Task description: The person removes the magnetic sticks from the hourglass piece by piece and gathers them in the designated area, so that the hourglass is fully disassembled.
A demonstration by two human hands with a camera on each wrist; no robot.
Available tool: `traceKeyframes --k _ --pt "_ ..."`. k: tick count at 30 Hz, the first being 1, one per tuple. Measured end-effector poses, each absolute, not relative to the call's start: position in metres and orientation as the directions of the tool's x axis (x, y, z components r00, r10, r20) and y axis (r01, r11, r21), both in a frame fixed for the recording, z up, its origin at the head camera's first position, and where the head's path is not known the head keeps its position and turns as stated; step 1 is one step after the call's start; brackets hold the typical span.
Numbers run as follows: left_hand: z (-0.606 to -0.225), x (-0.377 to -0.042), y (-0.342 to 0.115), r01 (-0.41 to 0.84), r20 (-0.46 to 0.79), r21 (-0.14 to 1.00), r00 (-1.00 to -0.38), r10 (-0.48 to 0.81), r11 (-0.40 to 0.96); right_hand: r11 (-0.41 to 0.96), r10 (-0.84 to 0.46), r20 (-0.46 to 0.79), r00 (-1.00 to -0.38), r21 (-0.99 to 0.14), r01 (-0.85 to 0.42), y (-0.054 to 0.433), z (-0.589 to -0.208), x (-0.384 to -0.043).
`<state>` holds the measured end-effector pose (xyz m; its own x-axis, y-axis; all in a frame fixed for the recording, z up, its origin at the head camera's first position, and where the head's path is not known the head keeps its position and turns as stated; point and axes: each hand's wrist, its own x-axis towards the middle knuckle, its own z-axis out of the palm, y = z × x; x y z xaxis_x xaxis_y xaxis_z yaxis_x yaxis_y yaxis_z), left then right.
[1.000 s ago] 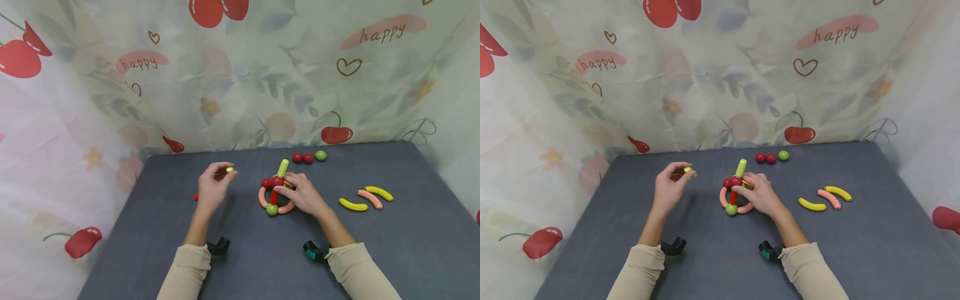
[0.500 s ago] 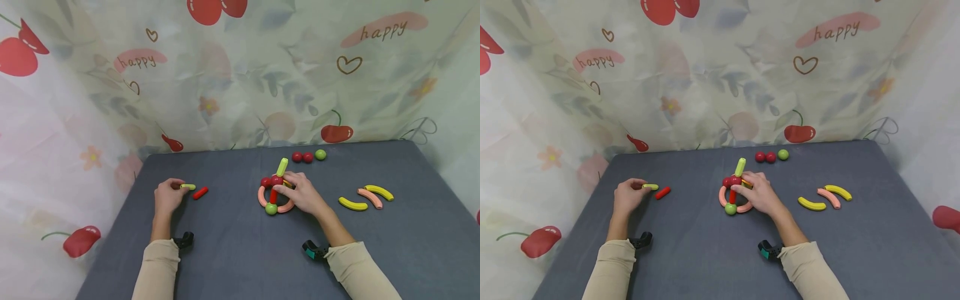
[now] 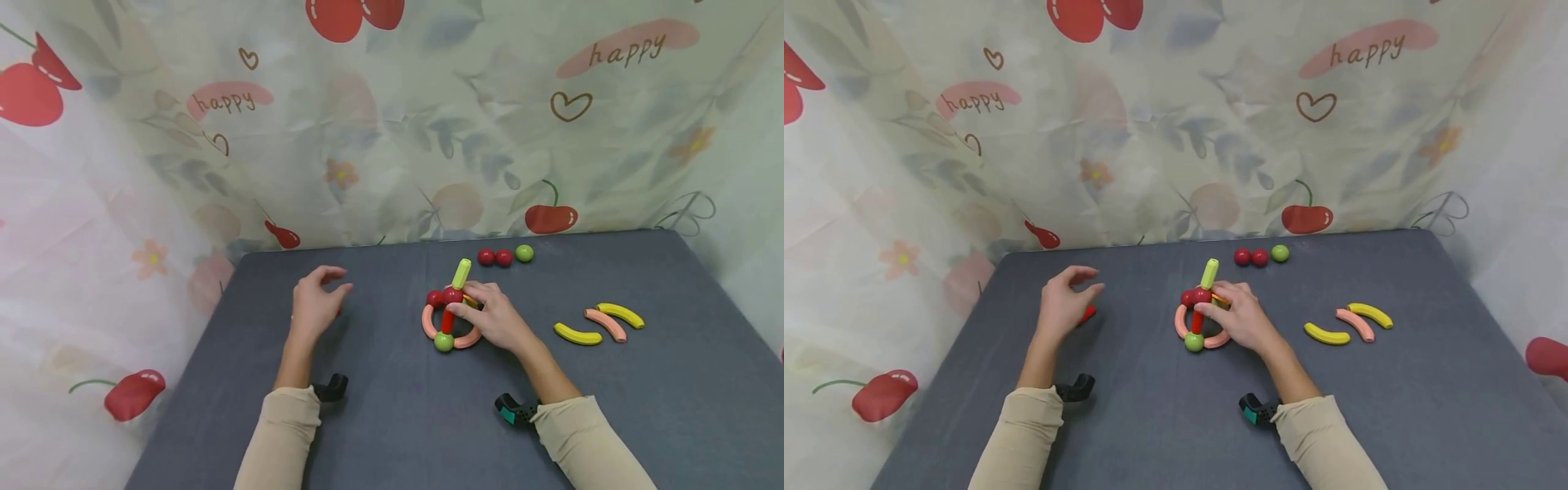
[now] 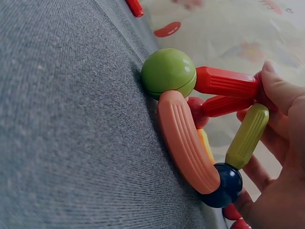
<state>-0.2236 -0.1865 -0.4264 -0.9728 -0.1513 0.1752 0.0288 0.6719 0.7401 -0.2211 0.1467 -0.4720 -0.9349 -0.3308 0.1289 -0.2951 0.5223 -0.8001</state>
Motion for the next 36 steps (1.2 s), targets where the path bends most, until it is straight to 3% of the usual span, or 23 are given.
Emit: traceKeyframes --k 6,11,17,20,27,31,36 --pt "-0.419 -0.228 -0.085 0.252 0.261 0.777 -0.963 0.069 0.576 0.509 -0.33 0.155 -0.931 -0.802 -0.314 0.147 -0.472 -0.223" --pt "-0.42 -0.231 -0.034 0.275 0.259 0.816 -0.96 0.105 0.509 0.482 -0.35 0.173 -0.921 -0.809 -0.336 0.146 -0.47 -0.222" --pt "-0.417 -0.234 -0.013 0.262 0.222 0.839 -0.965 0.14 0.477 0.489 -0.351 0.187 -0.918 -0.799 -0.35 0.148 -0.471 -0.22" --pt "-0.418 -0.234 -0.012 0.255 0.208 0.843 -0.967 0.149 0.475 0.492 -0.356 0.185 -0.916 -0.797 -0.352 0.149 -0.472 -0.221" --pt "-0.41 -0.234 -0.034 0.295 0.269 0.93 -0.953 0.139 0.221 0.511 -0.341 0.167 -0.925 -0.793 -0.331 0.15 -0.469 -0.223" --pt "-0.41 -0.237 -0.077 0.277 0.27 0.89 -0.96 0.071 0.362 0.514 -0.338 0.171 -0.925 -0.79 -0.334 0.149 -0.468 -0.223" --pt "-0.42 -0.237 -0.148 0.098 0.164 0.785 -0.985 -0.052 0.611 0.515 -0.337 0.167 -0.926 -0.791 -0.33 0.149 -0.468 -0.222"
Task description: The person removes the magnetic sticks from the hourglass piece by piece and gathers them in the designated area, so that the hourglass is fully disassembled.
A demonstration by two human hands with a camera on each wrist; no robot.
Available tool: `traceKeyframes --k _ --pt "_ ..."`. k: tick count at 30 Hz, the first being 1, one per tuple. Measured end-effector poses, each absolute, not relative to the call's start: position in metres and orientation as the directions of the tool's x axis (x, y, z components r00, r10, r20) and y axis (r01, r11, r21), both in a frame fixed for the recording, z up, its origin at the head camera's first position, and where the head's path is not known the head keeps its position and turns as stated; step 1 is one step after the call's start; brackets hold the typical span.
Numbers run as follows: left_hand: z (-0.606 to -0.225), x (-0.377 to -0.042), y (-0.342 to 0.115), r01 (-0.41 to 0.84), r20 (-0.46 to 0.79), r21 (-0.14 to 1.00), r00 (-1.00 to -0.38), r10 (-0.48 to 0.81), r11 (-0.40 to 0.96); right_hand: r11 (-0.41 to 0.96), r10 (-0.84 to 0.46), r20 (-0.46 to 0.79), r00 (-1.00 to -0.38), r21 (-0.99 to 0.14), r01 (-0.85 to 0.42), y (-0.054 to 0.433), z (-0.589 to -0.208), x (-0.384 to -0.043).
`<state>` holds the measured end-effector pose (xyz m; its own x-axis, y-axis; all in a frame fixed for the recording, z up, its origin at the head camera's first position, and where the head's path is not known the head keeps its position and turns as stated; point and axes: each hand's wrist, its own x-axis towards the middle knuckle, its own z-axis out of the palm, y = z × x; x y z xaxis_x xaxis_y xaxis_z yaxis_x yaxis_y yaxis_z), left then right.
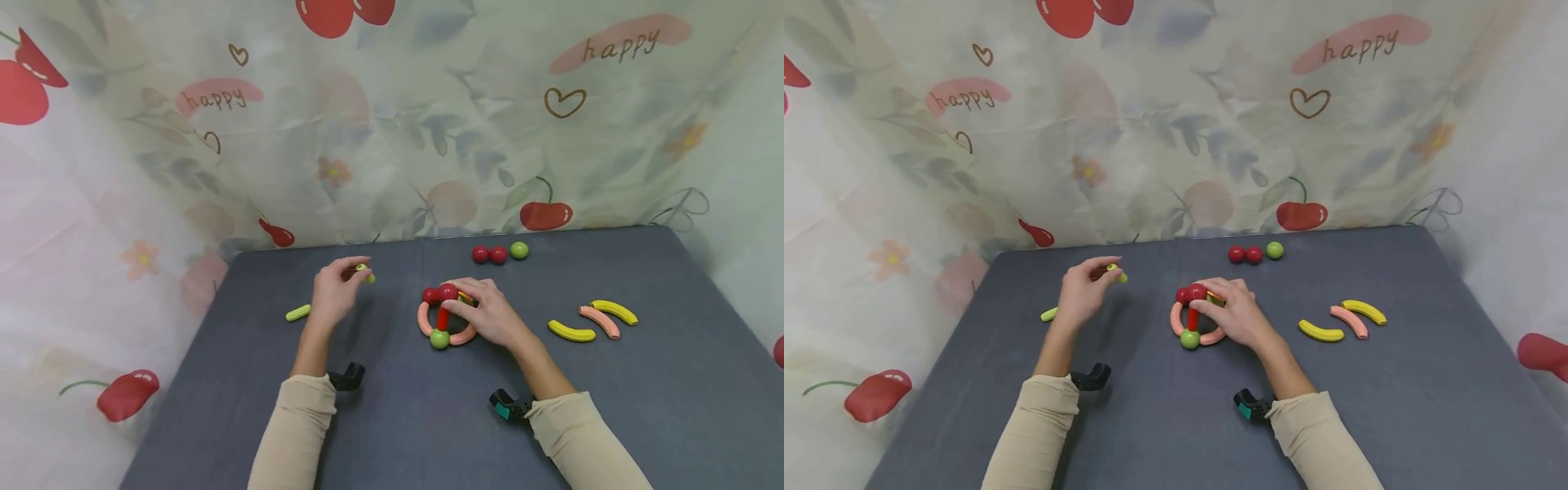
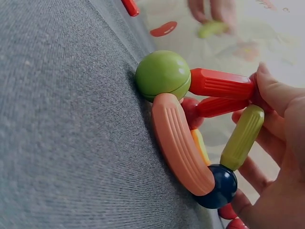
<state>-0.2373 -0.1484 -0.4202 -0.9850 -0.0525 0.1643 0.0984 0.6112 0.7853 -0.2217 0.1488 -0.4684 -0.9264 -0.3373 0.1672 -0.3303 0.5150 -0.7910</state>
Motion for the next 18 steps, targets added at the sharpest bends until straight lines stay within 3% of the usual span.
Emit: traceKeyframes --k 7,18 --pt "-0.442 -0.245 -0.221 -0.131 0.062 0.653 -0.972 -0.225 0.746 0.51 -0.338 0.154 -0.928 -0.799 -0.318 0.151 -0.469 -0.222" --pt "-0.467 -0.254 -0.244 -0.237 0.003 0.584 -0.956 -0.294 0.777 0.509 -0.327 0.138 -0.935 -0.808 -0.297 0.151 -0.471 -0.221"
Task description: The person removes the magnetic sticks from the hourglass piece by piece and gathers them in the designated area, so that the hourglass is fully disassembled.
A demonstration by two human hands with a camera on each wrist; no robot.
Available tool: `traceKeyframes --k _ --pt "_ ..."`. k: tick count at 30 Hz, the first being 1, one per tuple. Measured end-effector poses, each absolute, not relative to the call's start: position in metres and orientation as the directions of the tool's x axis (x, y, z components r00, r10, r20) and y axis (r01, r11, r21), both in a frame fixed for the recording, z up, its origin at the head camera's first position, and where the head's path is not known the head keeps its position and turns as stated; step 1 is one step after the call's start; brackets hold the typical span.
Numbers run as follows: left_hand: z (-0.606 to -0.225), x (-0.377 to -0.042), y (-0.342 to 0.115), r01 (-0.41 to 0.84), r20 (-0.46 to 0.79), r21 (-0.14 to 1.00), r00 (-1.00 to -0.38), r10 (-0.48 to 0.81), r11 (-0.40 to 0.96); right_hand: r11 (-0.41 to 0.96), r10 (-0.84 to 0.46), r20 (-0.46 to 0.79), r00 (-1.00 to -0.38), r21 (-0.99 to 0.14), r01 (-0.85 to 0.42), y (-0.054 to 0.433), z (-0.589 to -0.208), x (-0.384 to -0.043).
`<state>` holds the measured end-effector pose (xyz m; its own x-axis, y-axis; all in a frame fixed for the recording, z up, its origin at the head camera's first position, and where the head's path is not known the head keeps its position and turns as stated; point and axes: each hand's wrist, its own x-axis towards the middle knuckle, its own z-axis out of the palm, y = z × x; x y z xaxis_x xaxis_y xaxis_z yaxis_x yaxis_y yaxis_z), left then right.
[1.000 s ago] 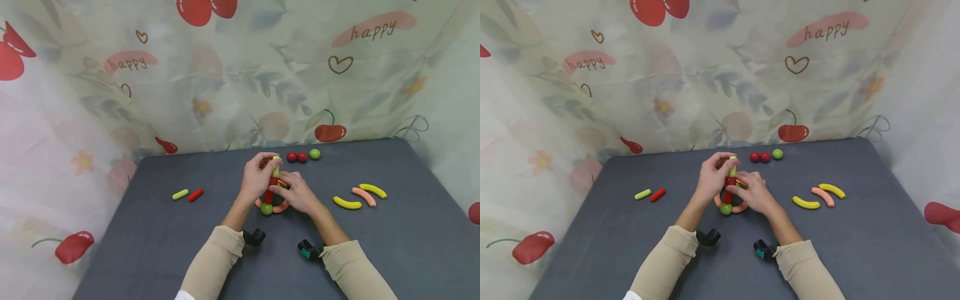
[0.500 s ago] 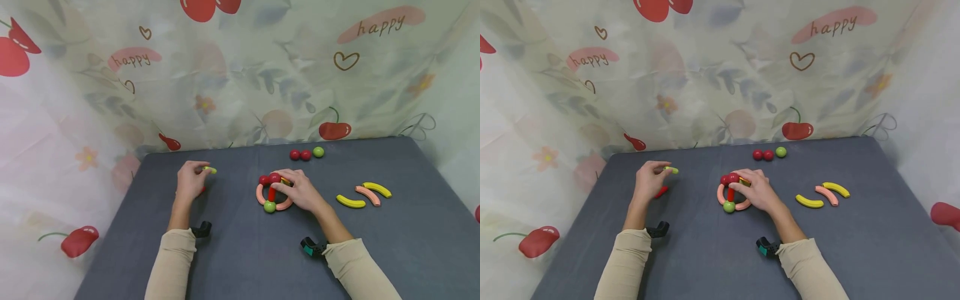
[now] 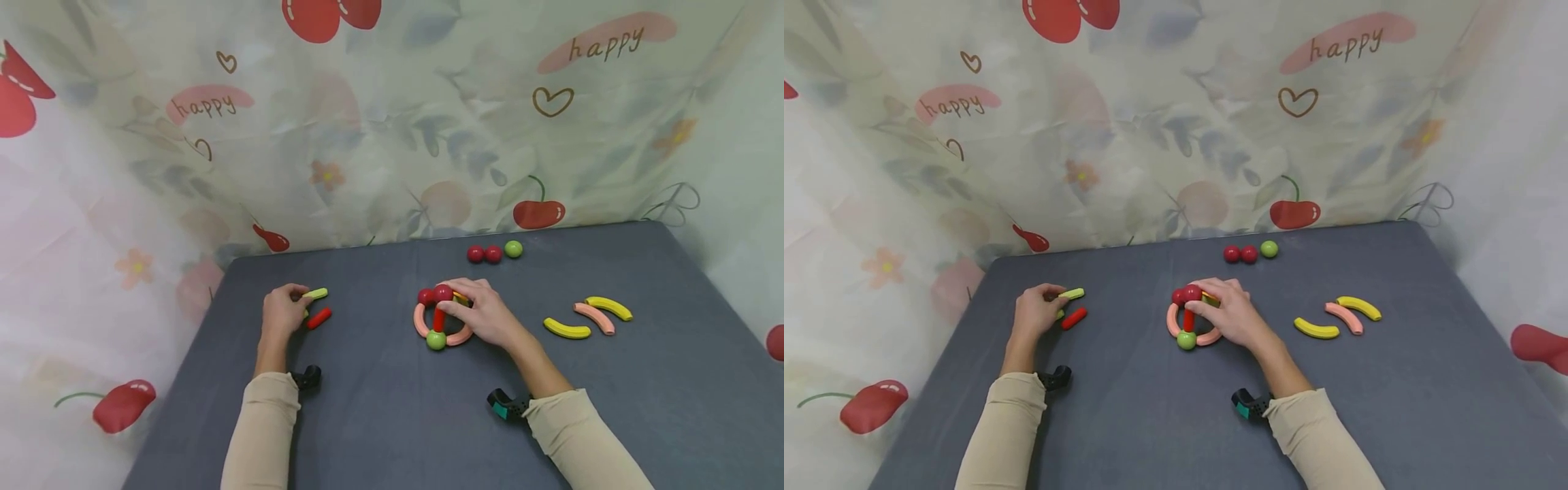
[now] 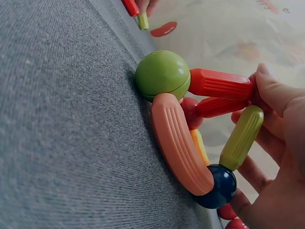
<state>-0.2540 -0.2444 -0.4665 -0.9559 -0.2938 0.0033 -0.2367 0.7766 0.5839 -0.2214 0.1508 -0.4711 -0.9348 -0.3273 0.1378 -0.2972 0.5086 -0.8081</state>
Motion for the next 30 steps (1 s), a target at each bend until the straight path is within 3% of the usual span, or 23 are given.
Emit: traceKeyframes --k 7,11,16,23,30 --pt "-0.448 -0.242 -0.212 -0.105 0.122 0.722 -0.954 -0.276 0.684 0.516 -0.338 0.137 -0.931 -0.801 -0.305 0.149 -0.467 -0.221" --pt "-0.436 -0.233 -0.164 0.04 0.177 0.768 -0.972 -0.151 0.639 0.544 -0.339 0.153 -0.928 -0.773 -0.326 0.148 -0.462 -0.219" --pt "-0.45 -0.228 -0.105 0.141 0.142 0.79 -0.989 0.047 0.596 0.599 -0.338 0.214 -0.916 -0.702 -0.385 0.144 -0.453 -0.213" --pt "-0.468 -0.23 -0.057 0.127 -0.003 0.875 -0.964 0.266 0.468 0.607 -0.369 0.295 -0.881 -0.641 -0.469 0.133 -0.449 -0.205" --pt "-0.476 -0.229 -0.05 0.103 0.007 0.887 -0.978 0.211 0.45 0.595 -0.365 0.307 -0.879 -0.649 -0.474 0.128 -0.448 -0.201"
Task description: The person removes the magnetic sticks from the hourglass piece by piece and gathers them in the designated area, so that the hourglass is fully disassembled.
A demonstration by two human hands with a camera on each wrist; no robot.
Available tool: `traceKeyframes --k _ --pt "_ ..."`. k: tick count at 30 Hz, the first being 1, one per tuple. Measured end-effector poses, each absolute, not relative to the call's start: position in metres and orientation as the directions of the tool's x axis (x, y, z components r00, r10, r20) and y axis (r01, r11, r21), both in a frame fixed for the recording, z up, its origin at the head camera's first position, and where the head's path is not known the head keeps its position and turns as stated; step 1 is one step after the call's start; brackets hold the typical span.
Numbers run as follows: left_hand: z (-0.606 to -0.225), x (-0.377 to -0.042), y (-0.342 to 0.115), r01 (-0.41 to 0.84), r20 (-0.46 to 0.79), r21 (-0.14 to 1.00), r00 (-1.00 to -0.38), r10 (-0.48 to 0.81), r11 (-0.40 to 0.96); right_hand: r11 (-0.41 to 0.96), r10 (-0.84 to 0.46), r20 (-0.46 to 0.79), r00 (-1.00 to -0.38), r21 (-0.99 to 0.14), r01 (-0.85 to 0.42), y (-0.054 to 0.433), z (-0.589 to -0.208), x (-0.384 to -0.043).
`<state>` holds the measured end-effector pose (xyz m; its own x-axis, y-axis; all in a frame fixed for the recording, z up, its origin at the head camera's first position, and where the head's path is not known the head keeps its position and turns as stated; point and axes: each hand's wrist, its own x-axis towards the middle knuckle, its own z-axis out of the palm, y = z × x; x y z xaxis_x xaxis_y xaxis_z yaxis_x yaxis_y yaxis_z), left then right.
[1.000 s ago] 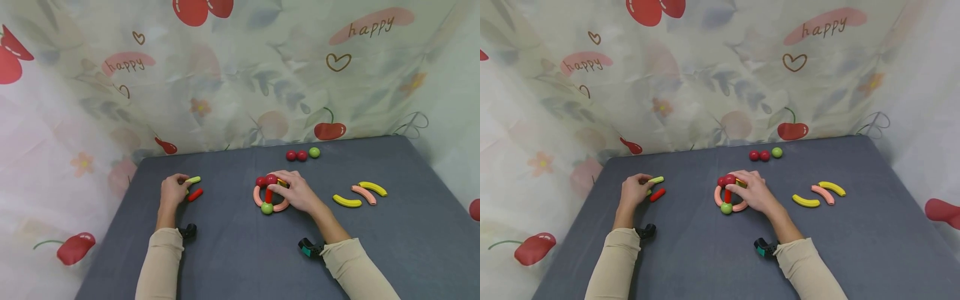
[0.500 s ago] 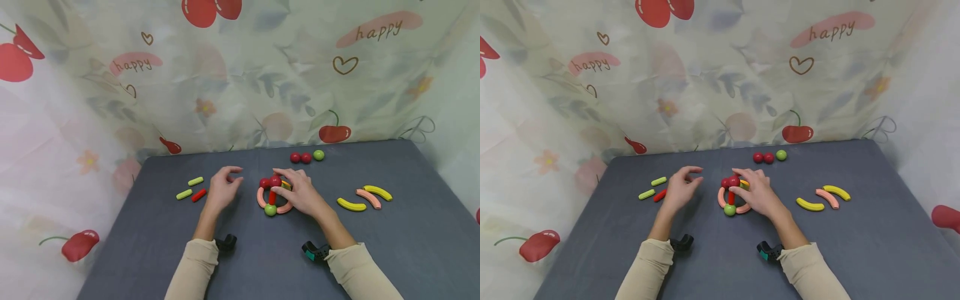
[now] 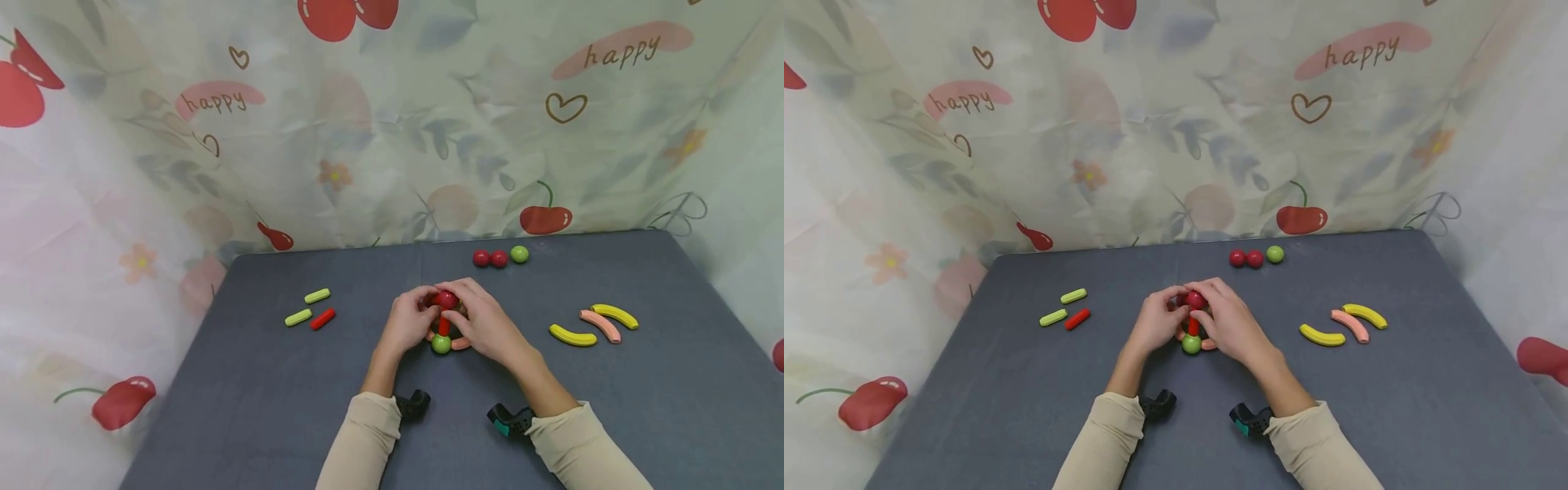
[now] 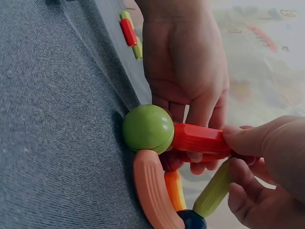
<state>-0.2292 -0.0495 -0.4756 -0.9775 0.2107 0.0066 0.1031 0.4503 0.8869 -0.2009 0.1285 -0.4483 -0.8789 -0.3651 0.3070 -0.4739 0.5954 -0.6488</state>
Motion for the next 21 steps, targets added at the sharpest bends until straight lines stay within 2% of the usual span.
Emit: traceKeyframes --k 12,21 --pt "-0.4784 -0.2255 -0.051 0.076 0.006 0.903 -0.986 0.166 0.423 0.625 -0.337 0.334 -0.88 -0.62 -0.475 0.1277 -0.4487 -0.1985" --pt "-0.4773 -0.2256 -0.0464 0.074 0.012 0.894 -0.99 0.143 0.441 0.619 -0.362 0.356 -0.862 -0.599 -0.508 0.129 -0.4506 -0.2009"
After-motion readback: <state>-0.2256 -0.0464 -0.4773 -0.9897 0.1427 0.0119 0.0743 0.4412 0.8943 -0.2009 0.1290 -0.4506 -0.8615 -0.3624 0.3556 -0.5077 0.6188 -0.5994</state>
